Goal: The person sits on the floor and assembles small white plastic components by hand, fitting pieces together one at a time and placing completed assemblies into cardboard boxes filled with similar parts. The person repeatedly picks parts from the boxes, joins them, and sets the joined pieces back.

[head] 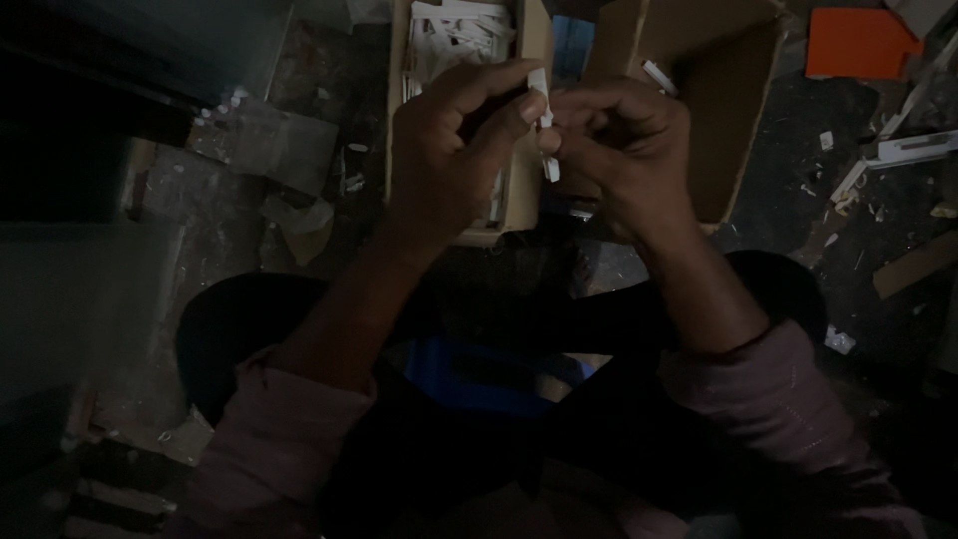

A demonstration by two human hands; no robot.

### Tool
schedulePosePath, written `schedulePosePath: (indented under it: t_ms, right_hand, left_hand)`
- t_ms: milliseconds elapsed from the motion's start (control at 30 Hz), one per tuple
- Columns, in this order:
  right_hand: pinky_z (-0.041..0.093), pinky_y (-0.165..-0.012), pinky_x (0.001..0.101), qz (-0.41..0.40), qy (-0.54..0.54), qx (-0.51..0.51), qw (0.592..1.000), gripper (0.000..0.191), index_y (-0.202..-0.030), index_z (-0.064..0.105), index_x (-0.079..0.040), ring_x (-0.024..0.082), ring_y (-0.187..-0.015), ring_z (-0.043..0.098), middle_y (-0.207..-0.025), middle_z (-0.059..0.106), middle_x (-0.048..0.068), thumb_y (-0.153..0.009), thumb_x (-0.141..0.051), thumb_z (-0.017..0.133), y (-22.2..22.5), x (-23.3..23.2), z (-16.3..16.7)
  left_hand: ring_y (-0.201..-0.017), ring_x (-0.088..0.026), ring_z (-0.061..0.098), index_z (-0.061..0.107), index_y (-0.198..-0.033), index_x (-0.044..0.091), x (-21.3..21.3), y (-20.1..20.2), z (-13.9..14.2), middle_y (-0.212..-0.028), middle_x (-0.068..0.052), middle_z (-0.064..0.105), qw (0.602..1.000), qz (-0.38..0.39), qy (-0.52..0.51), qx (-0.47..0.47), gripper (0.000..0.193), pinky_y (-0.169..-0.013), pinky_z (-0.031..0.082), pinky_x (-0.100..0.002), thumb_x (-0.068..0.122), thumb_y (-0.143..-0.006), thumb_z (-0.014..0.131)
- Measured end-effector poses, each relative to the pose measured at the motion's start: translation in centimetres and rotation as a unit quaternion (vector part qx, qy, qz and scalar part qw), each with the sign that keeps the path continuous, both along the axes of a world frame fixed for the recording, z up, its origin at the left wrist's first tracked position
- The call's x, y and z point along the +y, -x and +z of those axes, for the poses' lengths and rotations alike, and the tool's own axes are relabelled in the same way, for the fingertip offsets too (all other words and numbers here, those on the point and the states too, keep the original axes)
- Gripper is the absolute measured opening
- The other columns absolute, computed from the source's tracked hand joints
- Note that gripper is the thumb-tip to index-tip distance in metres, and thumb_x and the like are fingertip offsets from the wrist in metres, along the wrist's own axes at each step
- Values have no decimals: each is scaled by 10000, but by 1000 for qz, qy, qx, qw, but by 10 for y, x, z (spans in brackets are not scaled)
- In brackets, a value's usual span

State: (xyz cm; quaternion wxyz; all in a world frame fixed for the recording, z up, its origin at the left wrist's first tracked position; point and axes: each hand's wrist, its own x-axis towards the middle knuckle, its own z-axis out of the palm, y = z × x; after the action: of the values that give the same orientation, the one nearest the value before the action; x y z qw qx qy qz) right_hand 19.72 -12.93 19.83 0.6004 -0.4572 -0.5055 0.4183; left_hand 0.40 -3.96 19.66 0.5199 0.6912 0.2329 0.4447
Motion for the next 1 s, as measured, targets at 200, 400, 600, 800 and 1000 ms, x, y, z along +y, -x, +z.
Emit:
schedulePosePath:
  t_ms: [200,400,600,800,1000]
  right_hand:
    - [576,-778,243,14,-14,20,1000,176,-1245,745,-37,84,-912,698,-1050,728,49,-1093,51,750,4,2,1]
    - [553,-761,239,-57,-28,-111,992,114,-1218,752,-13,92,-909,697,-1062,725,74,-1107,-5,773,8,-3,2]
    - [519,-696,229,-99,-76,-209,970,140,-1225,758,-2,74,-838,659,-1076,728,72,-1099,-48,801,4,0,2]
    - [519,-702,236,-105,-84,-219,966,116,-1196,778,6,92,-843,669,-1011,733,83,-1088,-24,810,4,0,1]
    - [539,-713,234,-99,-90,-213,968,109,-1195,781,-8,97,-868,684,-1032,734,85,-1092,-34,805,6,0,1]
  left_hand:
    - [-1059,-146,779,694,-1360,76,-1,-1,-3,-1165,-71,763,1000,2,10,-27,289,-886,672,-289,257,-1138,729]
    - [-1040,-165,801,743,-1276,67,4,1,-3,-1156,-84,790,999,24,21,29,269,-878,690,-326,214,-1056,795]
    - [-1184,-185,765,693,-1373,84,4,-1,-8,-1242,-95,752,999,15,-41,-4,276,-983,681,-330,160,-1119,769]
    - [-1169,-212,773,668,-1375,75,2,0,-8,-1247,-104,747,999,12,-41,9,320,-986,696,-362,150,-1086,783]
    - [-1108,-201,800,680,-1350,69,-1,0,-1,-1186,-98,763,998,40,-35,40,328,-941,713,-343,155,-1059,806]
